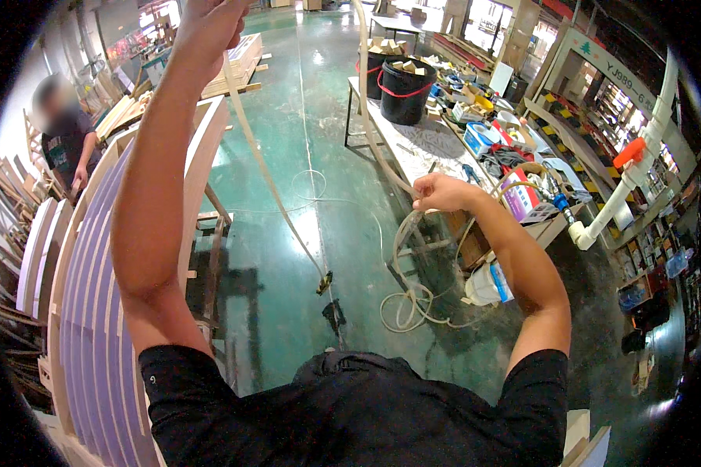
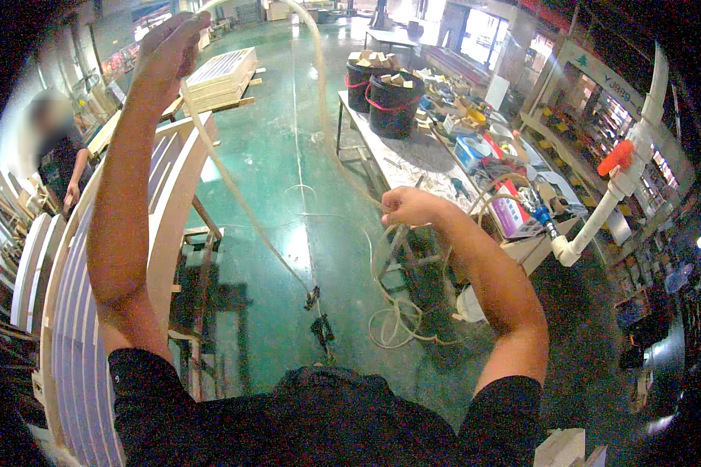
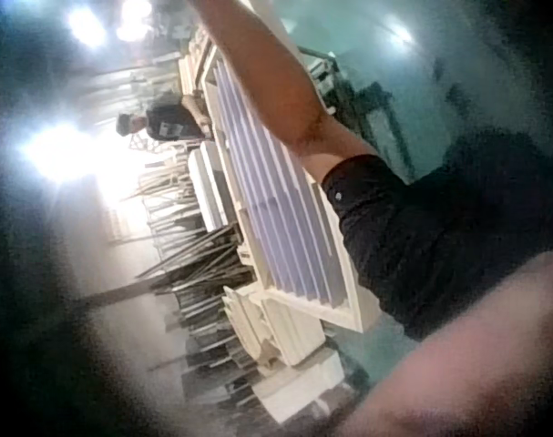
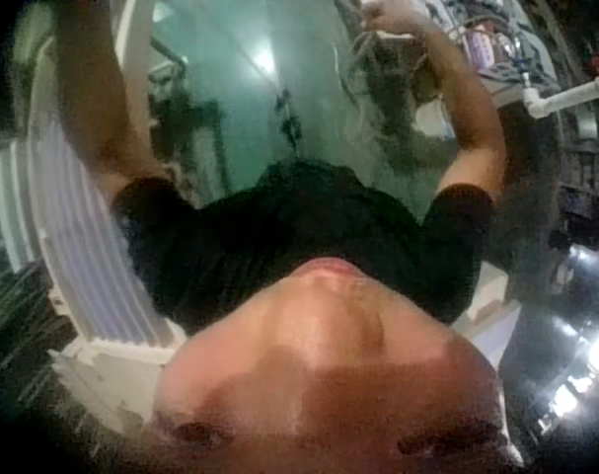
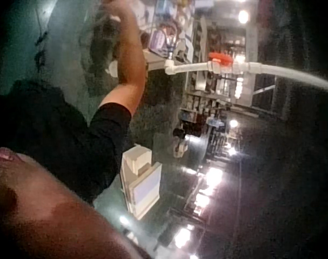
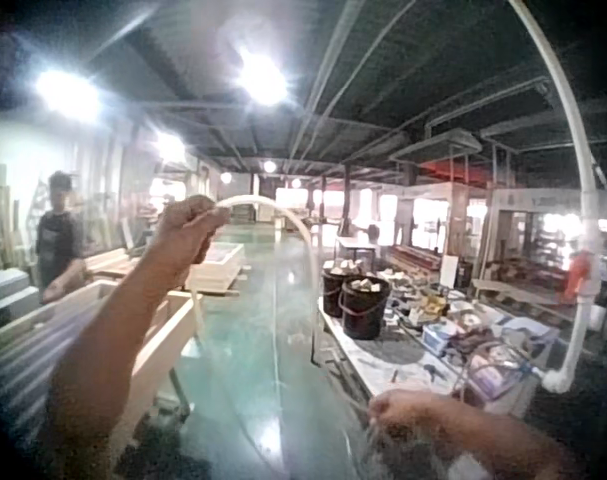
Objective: The person uses a pneumatic nail gun to attach wooden slats to a large wooden frame structure. They repeatedly position the slats and drive nails into the joints to secure them. The person also handles a long wooden beam and a coiled air hose during the process.
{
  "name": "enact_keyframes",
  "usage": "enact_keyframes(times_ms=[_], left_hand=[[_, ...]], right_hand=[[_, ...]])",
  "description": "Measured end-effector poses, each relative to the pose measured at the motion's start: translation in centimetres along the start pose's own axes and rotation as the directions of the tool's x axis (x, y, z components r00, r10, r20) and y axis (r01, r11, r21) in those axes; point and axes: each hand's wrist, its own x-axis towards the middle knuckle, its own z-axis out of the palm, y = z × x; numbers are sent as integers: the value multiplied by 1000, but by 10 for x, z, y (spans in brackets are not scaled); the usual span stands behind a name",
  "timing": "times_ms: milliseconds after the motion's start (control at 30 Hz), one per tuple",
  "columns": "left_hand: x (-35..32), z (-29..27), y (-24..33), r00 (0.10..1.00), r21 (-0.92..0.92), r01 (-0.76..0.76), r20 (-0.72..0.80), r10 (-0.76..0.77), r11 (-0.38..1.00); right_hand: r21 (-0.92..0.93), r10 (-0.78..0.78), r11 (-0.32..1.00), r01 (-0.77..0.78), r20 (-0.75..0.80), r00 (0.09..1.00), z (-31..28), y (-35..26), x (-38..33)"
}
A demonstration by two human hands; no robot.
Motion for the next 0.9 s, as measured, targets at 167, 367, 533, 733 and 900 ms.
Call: enact_keyframes(times_ms=[167,367,533,733,900], left_hand=[[8,9,-16,832,517,-404,-136,538,755],[29,-21,-71,757,643,-414,-149,636,644],[8,67,-83,921,93,-355,208,330,930],[-63,157,-31,471,-112,85,880,59,990],[-118,90,-3,444,-396,250,858,259,883]], right_hand=[[-58,-44,998,32,-223,974,7,-8,-22],[-710,-669,643,288,-336,663,-2,-125,-106],[-669,-628,741,60,-659,413,-82,-219,-121],[-518,-434,830,-206,-833,343,-208,-272,-39],[-454,-153,776,-438,-809,567,-190,-229,-11]])
